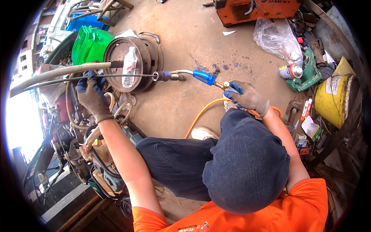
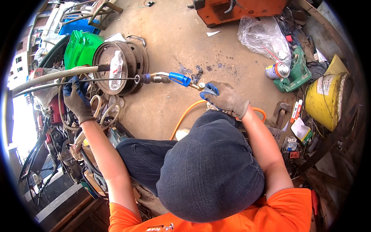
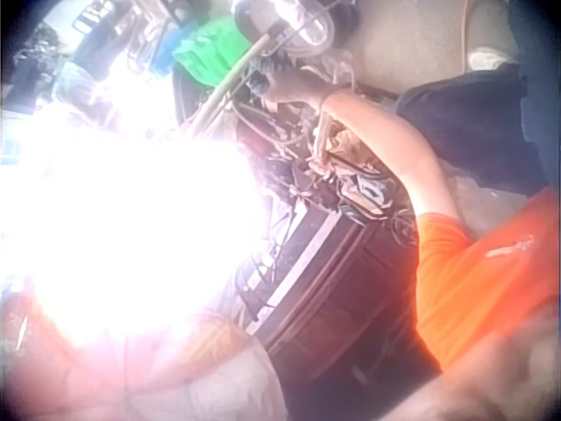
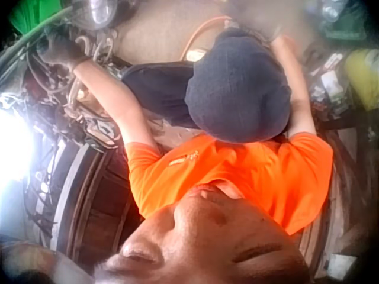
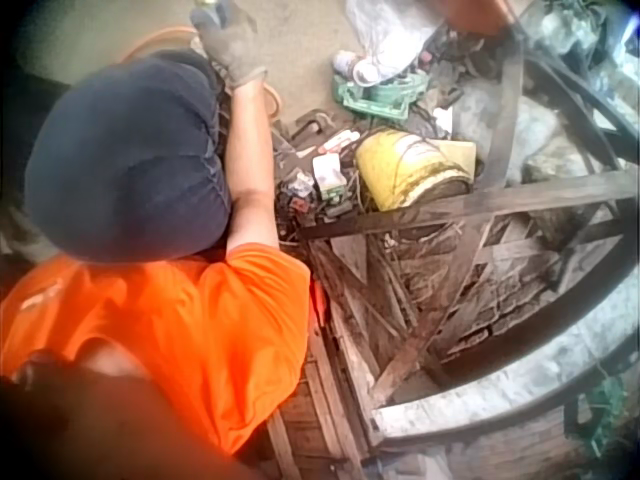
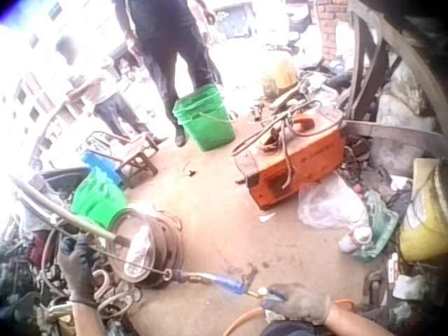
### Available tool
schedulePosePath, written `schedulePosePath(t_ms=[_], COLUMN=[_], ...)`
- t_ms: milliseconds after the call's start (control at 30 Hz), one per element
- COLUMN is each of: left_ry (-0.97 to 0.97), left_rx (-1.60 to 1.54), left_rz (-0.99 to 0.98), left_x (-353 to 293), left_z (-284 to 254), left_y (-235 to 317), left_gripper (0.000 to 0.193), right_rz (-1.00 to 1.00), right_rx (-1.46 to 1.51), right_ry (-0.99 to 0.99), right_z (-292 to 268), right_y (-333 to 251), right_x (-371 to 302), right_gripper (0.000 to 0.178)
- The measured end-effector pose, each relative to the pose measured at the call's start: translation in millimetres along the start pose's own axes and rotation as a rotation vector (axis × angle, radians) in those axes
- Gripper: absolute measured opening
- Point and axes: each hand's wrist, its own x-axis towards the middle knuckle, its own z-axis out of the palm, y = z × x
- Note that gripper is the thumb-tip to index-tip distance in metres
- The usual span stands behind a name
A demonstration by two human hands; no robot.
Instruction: The person sits on the floor and uses a blowtorch to heat a metal pipe fitting. After heating, they spray a cooling agent on the fitting and use a hammer to strike it, likely to loosen or remove it.
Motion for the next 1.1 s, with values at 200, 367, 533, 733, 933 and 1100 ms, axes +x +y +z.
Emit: schedulePosePath(t_ms=[200, 367, 533, 733, 933, 1100], left_ry=[-0.028, -0.062, -0.105, -0.112, -0.077, -0.052], left_rx=[-0.011, -0.016, -0.045, -0.059, -0.005, 0.002], left_rz=[-0.014, -0.022, -0.049, -0.032, -0.026, -0.025], left_x=[1.6, 3.3, 3.8, 1.1, 2.2, 3.7], left_z=[-4.1, -9.8, -10.9, -8.6, -6.4, -7.5], left_y=[-1.0, -3.0, -2.6, -1.3, -0.9, -2.3], left_gripper=[0.018, 0.019, 0.021, 0.022, 0.020, 0.019], right_rz=[0.001, 0.020, -0.091, -0.044, -0.075, -0.073], right_rx=[0.021, -0.007, 0.019, -0.029, -0.070, -0.068], right_ry=[-0.020, -0.046, -0.004, -0.060, -0.035, -0.023], right_z=[0.2, 0.1, 4.9, 2.0, 6.0, 6.1], right_y=[0.6, -4.5, 3.2, -2.6, 2.8, -1.2], right_x=[-0.5, -1.3, -0.4, 0.3, 0.8, -1.2], right_gripper=[0.037, 0.039, 0.043, 0.041, 0.041, 0.041])
